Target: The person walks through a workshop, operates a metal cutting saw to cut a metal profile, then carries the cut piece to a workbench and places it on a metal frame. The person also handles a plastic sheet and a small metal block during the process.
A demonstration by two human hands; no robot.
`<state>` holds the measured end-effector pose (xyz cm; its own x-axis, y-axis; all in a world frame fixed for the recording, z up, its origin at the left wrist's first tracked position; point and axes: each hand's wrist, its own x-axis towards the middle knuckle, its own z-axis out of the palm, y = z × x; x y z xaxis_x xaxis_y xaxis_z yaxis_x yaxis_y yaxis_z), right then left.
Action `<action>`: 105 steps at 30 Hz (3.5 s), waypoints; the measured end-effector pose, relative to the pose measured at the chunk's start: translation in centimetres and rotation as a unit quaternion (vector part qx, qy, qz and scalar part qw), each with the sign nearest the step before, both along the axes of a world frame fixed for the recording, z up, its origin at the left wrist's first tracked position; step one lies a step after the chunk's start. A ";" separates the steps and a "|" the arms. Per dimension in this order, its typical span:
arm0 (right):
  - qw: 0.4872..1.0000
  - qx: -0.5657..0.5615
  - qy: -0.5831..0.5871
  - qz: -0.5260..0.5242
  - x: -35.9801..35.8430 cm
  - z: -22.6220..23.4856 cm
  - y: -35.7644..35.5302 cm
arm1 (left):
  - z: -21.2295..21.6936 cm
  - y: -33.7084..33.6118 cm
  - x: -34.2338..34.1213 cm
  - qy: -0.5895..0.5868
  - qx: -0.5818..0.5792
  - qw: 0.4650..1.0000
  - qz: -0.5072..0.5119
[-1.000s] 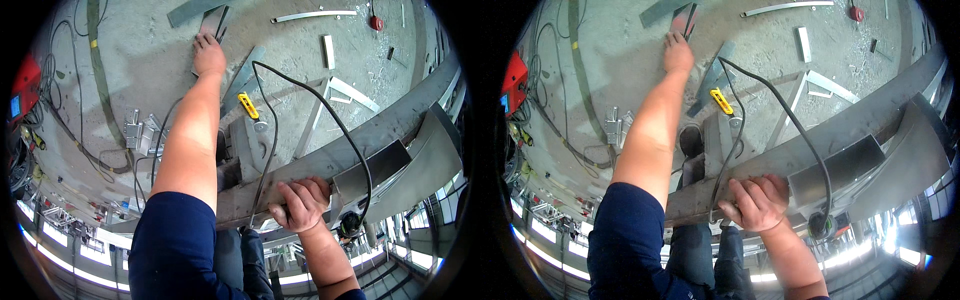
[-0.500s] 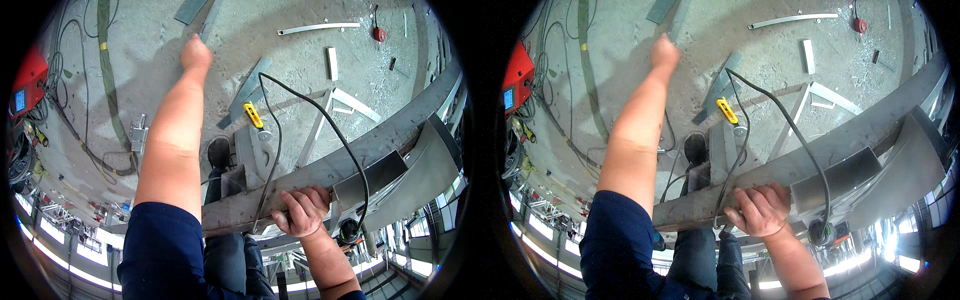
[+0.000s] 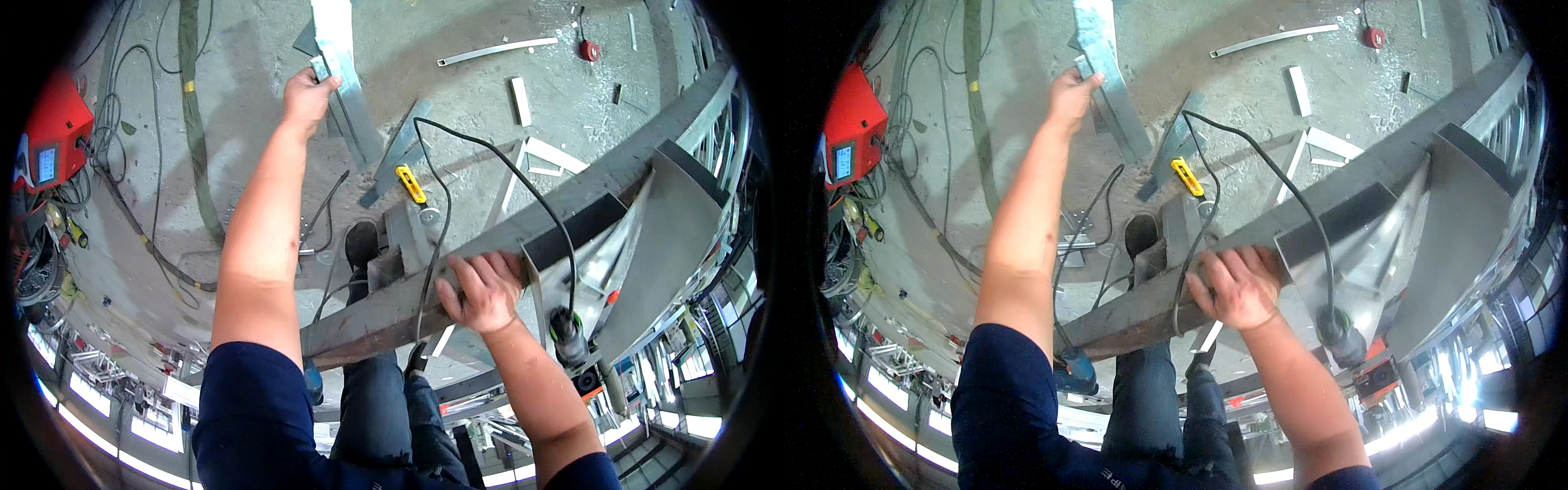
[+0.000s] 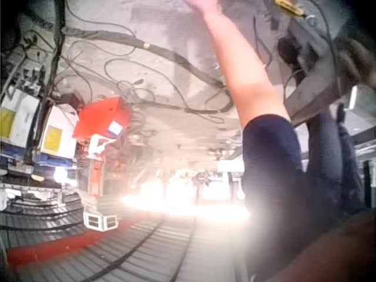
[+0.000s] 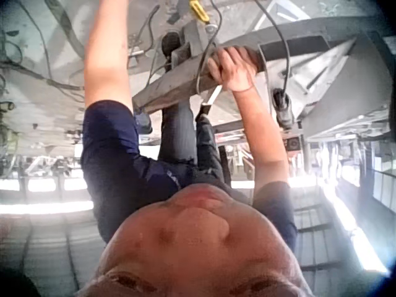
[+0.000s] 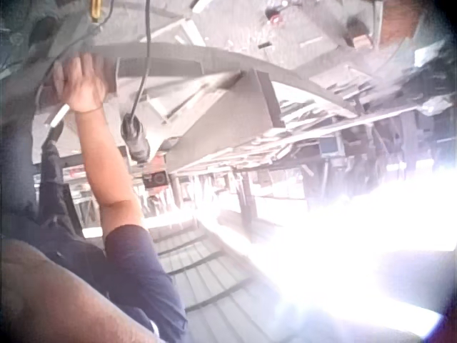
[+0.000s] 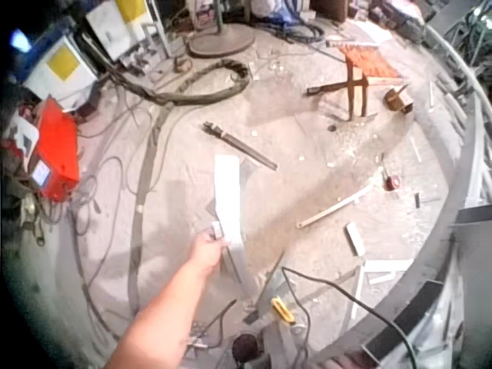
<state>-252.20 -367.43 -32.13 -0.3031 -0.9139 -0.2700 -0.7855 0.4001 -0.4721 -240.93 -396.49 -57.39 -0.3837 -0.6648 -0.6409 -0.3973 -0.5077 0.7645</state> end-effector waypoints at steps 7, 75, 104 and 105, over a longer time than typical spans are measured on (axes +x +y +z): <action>0.999 0.033 0.032 -0.020 0.7 0.9 -0.1 | 16.1 -2.5 2.7 0.396 0.188 0.895 0.080; 0.907 0.413 0.007 0.079 57.5 37.4 43.5 | 42.7 71.2 127.0 -0.486 -0.001 0.815 0.315; 0.826 0.226 -0.332 -0.395 35.3 25.6 51.9 | 52.5 64.2 94.8 -0.305 0.058 0.951 0.009; 0.817 0.211 -0.352 -0.406 35.0 26.5 51.5 | 52.0 63.7 95.0 -0.315 0.043 0.948 -0.022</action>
